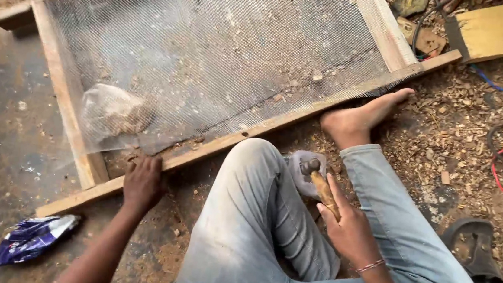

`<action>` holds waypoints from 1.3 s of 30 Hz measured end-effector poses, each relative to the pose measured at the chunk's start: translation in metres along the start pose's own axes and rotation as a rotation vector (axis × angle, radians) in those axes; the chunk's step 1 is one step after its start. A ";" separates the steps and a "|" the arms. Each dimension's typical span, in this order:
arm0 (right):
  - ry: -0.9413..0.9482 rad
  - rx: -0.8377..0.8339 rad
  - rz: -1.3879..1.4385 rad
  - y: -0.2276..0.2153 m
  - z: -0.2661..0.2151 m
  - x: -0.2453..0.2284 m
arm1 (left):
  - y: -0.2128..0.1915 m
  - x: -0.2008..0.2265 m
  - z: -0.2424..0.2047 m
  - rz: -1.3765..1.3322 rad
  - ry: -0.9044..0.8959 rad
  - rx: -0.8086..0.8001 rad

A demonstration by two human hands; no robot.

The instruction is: Secure metal mesh to a wooden frame using staples and a hammer.

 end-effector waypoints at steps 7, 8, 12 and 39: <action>-0.056 -0.057 -0.050 -0.021 -0.019 -0.011 | -0.037 0.006 -0.008 0.013 0.125 0.368; -0.121 -0.086 -0.060 -0.026 -0.022 -0.014 | -0.030 0.006 -0.013 0.029 0.162 0.430; -0.095 -0.172 -0.136 -0.044 -0.018 0.011 | -0.021 0.005 -0.010 0.047 0.115 0.391; 0.019 -0.168 -0.872 0.041 0.025 0.075 | -0.049 0.015 -0.023 -0.091 0.057 0.434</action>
Point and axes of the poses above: each hand's wrist, its own z-axis towards the middle knuckle, its own y-axis out of the palm, x = y × z, the point moved 7 cm from there along z, towards the middle knuckle, and after that the axes turned 8 degrees about z, right-handed, at the moved point
